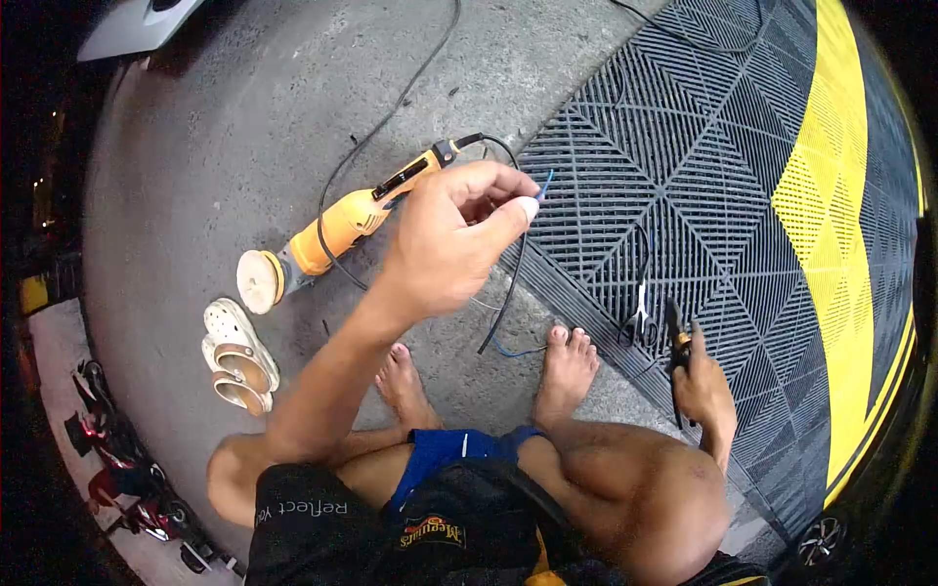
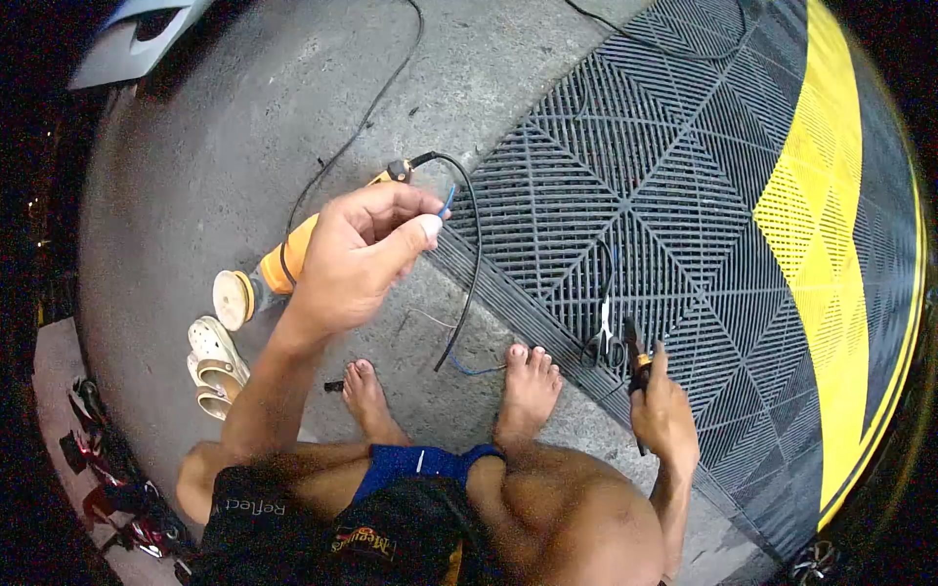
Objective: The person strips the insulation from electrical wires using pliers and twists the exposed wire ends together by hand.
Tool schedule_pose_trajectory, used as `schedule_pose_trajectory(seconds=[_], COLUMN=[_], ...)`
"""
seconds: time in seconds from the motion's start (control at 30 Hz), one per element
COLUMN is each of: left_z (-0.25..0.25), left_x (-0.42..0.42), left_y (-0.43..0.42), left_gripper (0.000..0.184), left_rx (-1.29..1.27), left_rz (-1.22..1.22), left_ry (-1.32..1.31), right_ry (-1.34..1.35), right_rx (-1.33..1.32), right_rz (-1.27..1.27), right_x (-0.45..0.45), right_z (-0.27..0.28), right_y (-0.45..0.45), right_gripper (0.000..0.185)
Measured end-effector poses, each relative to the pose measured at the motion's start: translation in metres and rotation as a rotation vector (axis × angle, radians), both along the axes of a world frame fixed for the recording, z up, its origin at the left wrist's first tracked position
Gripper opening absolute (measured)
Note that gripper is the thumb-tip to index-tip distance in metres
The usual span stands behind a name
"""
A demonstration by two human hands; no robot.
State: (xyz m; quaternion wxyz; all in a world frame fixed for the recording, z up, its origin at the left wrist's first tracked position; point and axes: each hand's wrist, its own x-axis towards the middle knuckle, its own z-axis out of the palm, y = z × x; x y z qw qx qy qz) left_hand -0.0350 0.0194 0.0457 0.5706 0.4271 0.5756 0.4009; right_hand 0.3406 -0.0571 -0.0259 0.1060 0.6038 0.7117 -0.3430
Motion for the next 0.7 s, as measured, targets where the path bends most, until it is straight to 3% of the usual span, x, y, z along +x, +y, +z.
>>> schedule_pose_trajectory(seconds=[0.07, 0.17, 0.27, 0.4, 0.53, 0.63, 0.7], left_z=[-0.008, -0.007, -0.008, -0.003, -0.005, -0.010, -0.010], left_x=[0.004, 0.007, 0.007, 0.016, 0.033, 0.037, 0.038], left_y=[-0.003, -0.009, -0.014, -0.019, -0.032, -0.041, -0.044], left_gripper=[0.016, 0.014, 0.013, 0.013, 0.013, 0.014, 0.013], left_rx=[0.039, 0.079, 0.082, 0.045, 0.070, 0.079, 0.115], left_rz=[0.048, 0.120, 0.155, 0.193, 0.250, 0.243, 0.260], left_ry=[0.023, 0.033, 0.006, -0.095, -0.135, -0.162, -0.199], right_ry=[-0.025, 0.247, 0.599, 0.913, 0.902, 0.770, 0.764], right_rx=[-0.028, -0.250, -0.239, -0.240, -0.135, 0.131, 0.209], right_rz=[-0.214, -0.646, -0.738, -0.653, -0.419, -0.095, -0.026], right_x=[-0.015, -0.040, -0.038, -0.057, -0.105, -0.139, -0.155], right_z=[0.024, 0.062, 0.056, 0.039, 0.022, 0.029, 0.036], right_y=[0.016, 0.032, 0.027, 0.035, 0.051, 0.065, 0.073], right_gripper=[0.071, 0.074, 0.076, 0.064, 0.054, 0.053, 0.052])
